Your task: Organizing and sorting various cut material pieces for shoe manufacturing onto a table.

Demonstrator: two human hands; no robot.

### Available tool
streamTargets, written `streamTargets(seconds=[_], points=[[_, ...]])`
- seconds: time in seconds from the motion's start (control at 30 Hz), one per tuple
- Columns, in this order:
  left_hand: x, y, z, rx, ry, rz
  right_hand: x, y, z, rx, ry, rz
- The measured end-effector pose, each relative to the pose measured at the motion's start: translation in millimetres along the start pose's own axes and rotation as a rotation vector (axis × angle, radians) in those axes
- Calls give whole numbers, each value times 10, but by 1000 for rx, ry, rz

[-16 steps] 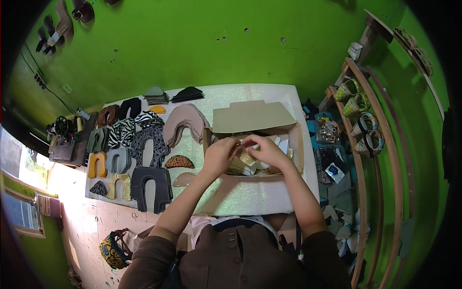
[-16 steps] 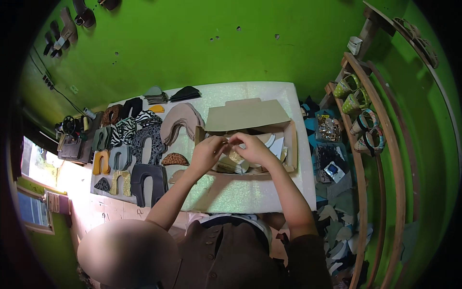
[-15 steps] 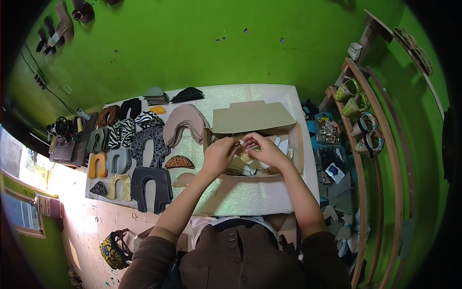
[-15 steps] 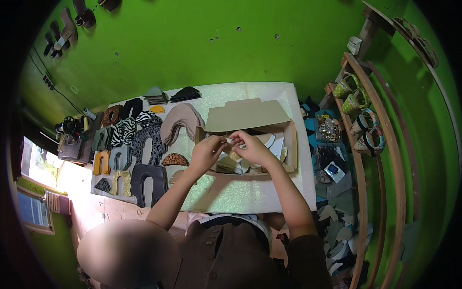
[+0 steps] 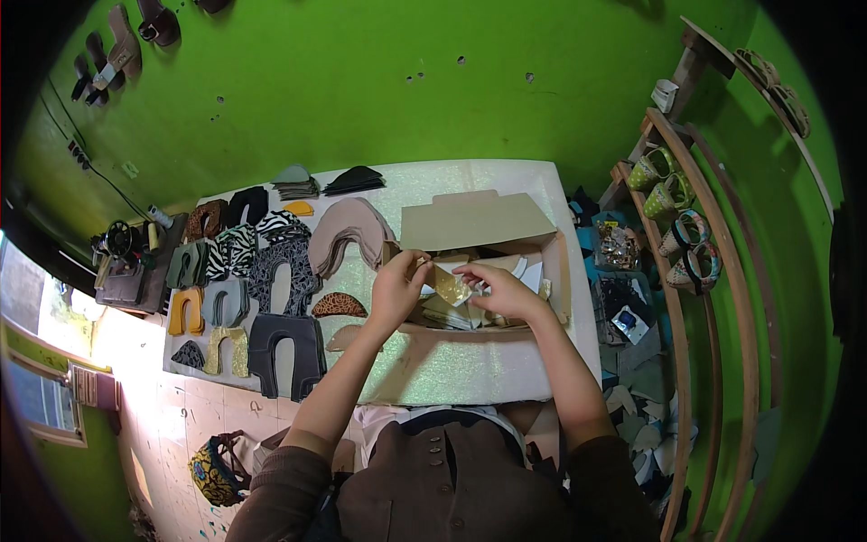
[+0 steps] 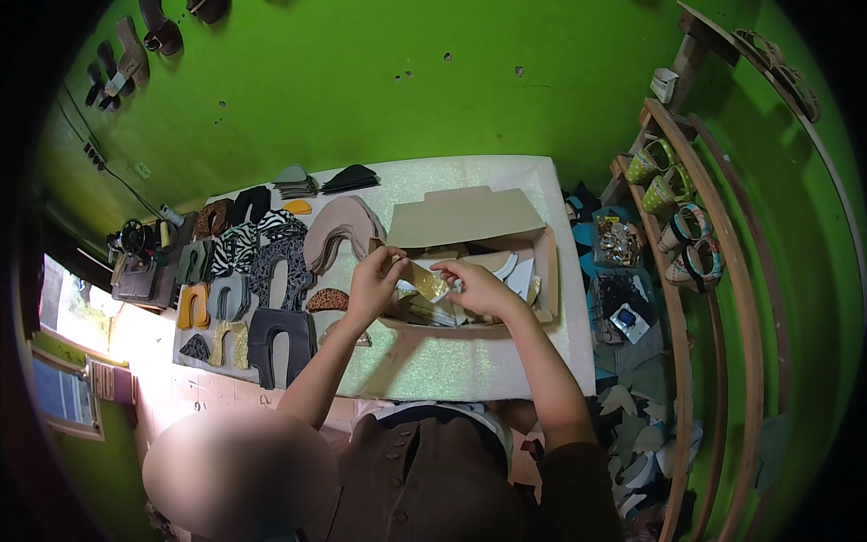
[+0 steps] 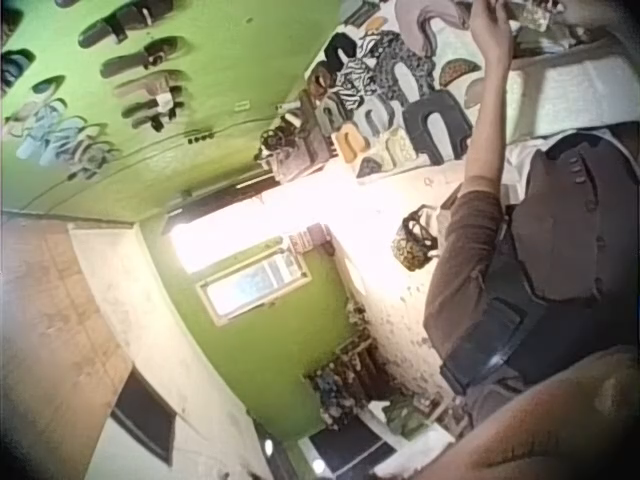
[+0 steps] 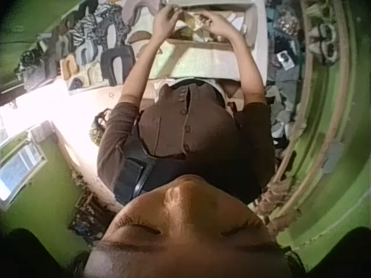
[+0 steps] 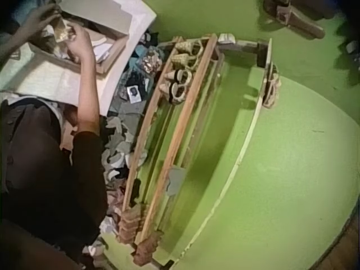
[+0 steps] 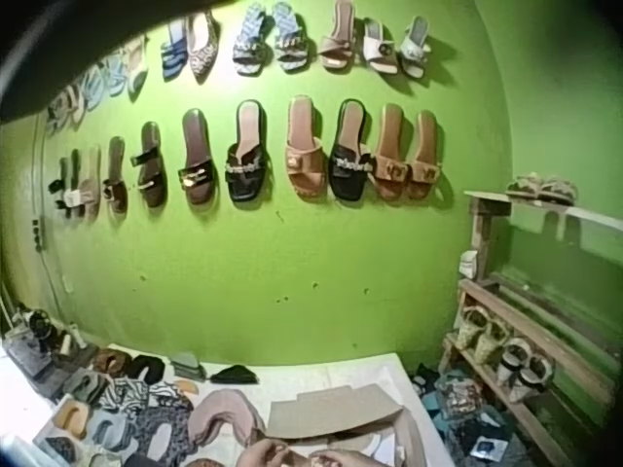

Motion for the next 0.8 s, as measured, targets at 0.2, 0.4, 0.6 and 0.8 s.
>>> streamTargets(seconds=[0.2,0.4,0.6,0.8], points=[[-76,-268,161,181,-228,-261,29,-166,103,264,-179,-110],[-141,-533,18,122,-54,-283,-16,-313,82,616,-230,-296],[-168,-568,-227,142,84,-320,37,-137,-23,349,-78,-152],[-91,-142,-294,-132,168,28,-51,-161,74,133,-61,-162]])
Point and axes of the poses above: each hand's wrist, its own x-axis towards the middle knuckle, its own z-axis out of the back of the hand, y = z × x, the point moved 10 cm from there along x, towards the middle knuckle, and after that the axes turned 4 degrees about -z, right-handed, at the moved point
